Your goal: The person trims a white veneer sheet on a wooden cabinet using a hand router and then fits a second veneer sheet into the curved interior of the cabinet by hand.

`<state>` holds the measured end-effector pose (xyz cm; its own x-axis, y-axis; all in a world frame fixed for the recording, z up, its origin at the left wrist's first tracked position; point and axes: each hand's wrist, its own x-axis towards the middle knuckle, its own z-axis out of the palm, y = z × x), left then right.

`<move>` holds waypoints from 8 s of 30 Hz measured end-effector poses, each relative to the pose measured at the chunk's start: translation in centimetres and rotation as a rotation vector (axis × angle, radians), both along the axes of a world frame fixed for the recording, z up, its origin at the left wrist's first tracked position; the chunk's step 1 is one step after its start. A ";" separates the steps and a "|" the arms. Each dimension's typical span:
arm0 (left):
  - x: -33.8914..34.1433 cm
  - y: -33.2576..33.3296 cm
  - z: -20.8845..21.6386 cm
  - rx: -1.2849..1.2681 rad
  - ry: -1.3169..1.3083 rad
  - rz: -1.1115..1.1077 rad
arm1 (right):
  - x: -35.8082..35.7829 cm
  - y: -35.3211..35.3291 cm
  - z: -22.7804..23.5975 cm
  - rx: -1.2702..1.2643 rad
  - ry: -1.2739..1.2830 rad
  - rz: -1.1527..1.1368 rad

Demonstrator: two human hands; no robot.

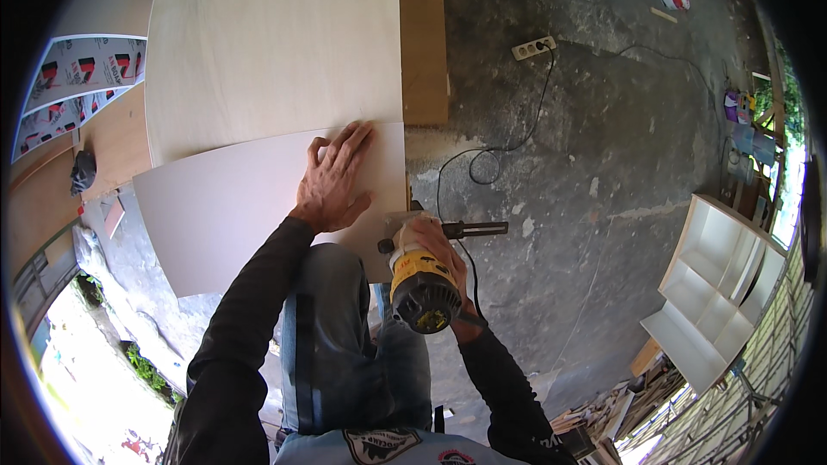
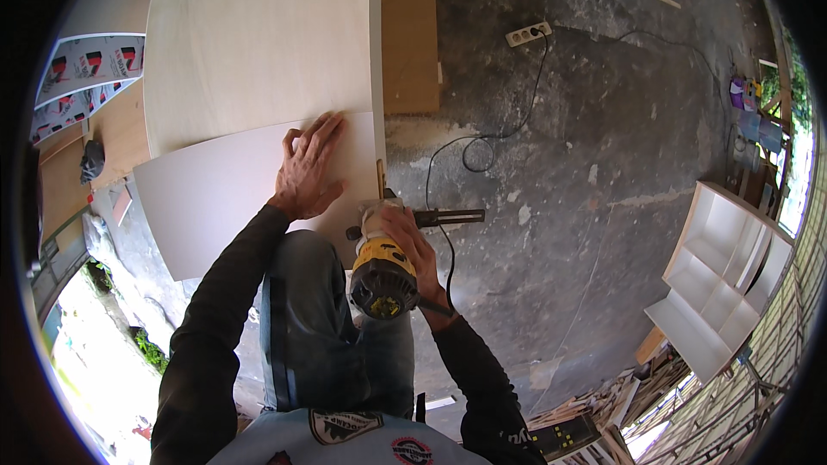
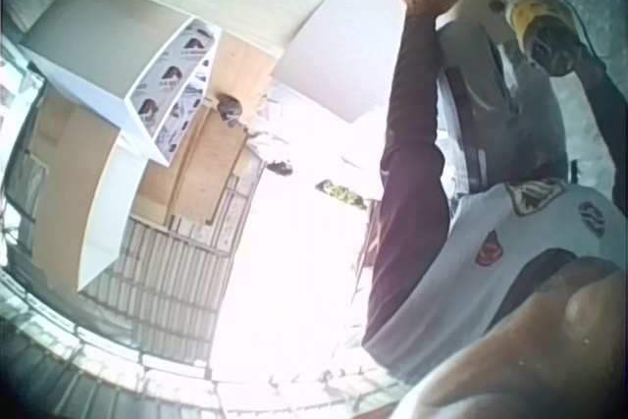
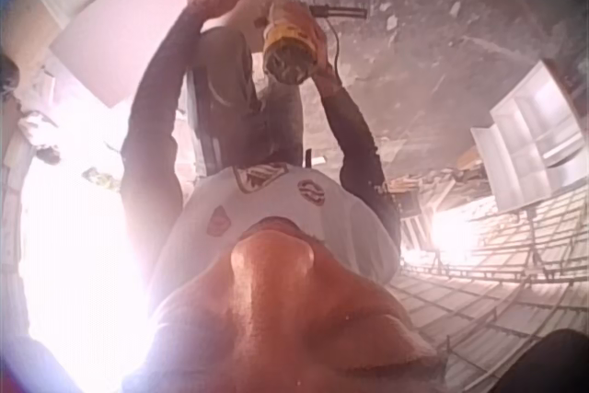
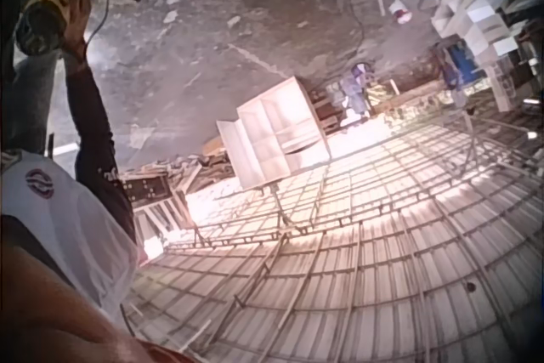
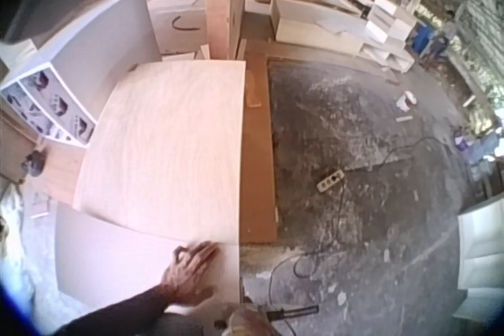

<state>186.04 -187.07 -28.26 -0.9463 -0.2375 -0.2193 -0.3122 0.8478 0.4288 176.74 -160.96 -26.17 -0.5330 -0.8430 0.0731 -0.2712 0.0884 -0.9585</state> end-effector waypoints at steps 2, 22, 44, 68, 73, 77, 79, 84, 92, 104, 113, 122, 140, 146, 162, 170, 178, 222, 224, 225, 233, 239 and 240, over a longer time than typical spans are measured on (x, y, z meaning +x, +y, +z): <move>-0.1 0.0 0.1 0.012 0.005 0.006 | -0.3 -0.3 -0.3 -0.006 0.010 0.002; -0.4 0.2 0.5 0.082 0.045 0.057 | -3.9 -5.6 -2.0 -0.045 -0.109 -0.092; 0.0 -0.1 0.2 0.124 0.103 0.042 | -8.4 -12.3 -1.6 -0.084 -0.164 -0.071; -0.5 0.3 -0.6 -0.056 -0.092 -0.040 | -12.2 -12.2 -3.5 0.120 -0.203 -0.090; 0.4 0.3 -0.7 -0.079 -0.088 0.006 | -10.4 -5.0 0.6 0.033 -0.147 -0.214; -0.2 0.2 -0.2 -0.092 -0.062 0.005 | -6.3 2.7 -1.5 0.115 -0.047 -0.364; -0.3 0.3 -0.2 -0.114 -0.065 -0.003 | -3.5 6.3 -3.8 0.135 -0.145 -0.430; 0.0 0.2 -0.5 -0.151 0.138 0.003 | 3.1 10.4 -5.0 0.038 -0.448 -0.584; 1.4 2.7 -0.5 -0.216 0.541 0.114 | 8.5 15.0 -9.9 0.114 -0.607 -0.577; 3.2 26.5 0.0 0.420 0.282 0.066 | 14.6 19.5 -19.7 0.055 -0.664 -0.438; -0.4 25.4 -3.4 0.467 0.146 -0.079 | 13.9 20.2 -25.5 -0.167 -1.156 -0.590; -1.1 27.7 -5.9 0.471 0.188 0.060 | 8.0 16.5 -24.8 -0.219 -0.979 -0.657; 19.6 24.3 -13.3 0.665 -0.280 0.342 | -4.0 23.0 -44.5 -0.432 -0.768 -1.335; 19.9 22.9 -14.9 0.784 -0.377 0.394 | -4.0 23.7 -49.0 -0.382 -0.663 -1.358; 20.0 21.1 -15.2 0.939 -0.500 0.463 | -0.7 23.1 -49.3 -0.312 -0.645 -1.369; 20.2 20.9 -15.5 0.959 -0.518 0.508 | 0.0 23.8 -49.5 -0.111 -0.680 -1.415; 21.0 20.6 -15.1 0.953 -0.510 0.555 | 1.1 22.6 -48.7 0.034 -0.778 -1.328; 37.8 -1.6 0.9 0.788 0.463 2.015 | 9.1 -2.4 -2.1 0.289 0.088 -0.578; 39.7 -4.2 -1.1 0.927 0.423 1.953 | 9.1 -1.8 -2.9 0.358 -0.069 -0.573; 41.2 -5.7 -2.1 0.937 0.399 1.990 | 9.3 -2.1 -2.3 0.315 -0.118 -0.571; 41.6 -6.2 -1.8 0.802 0.377 1.785 | 11.5 -1.4 1.5 0.036 -0.447 -0.568; 34.1 -6.0 2.2 1.210 0.819 1.774 | 11.7 5.8 5.3 -0.084 -0.611 -0.770; 32.1 -5.5 2.6 1.241 0.849 1.753 | 11.6 7.4 6.4 -0.106 -0.590 -0.806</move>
<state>218.19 -192.58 -25.65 0.0255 -0.7532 -0.6573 0.2727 -0.6273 0.7295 188.31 -153.55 -19.77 -0.9171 -0.2189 -0.3331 0.3530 -0.0577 -0.9339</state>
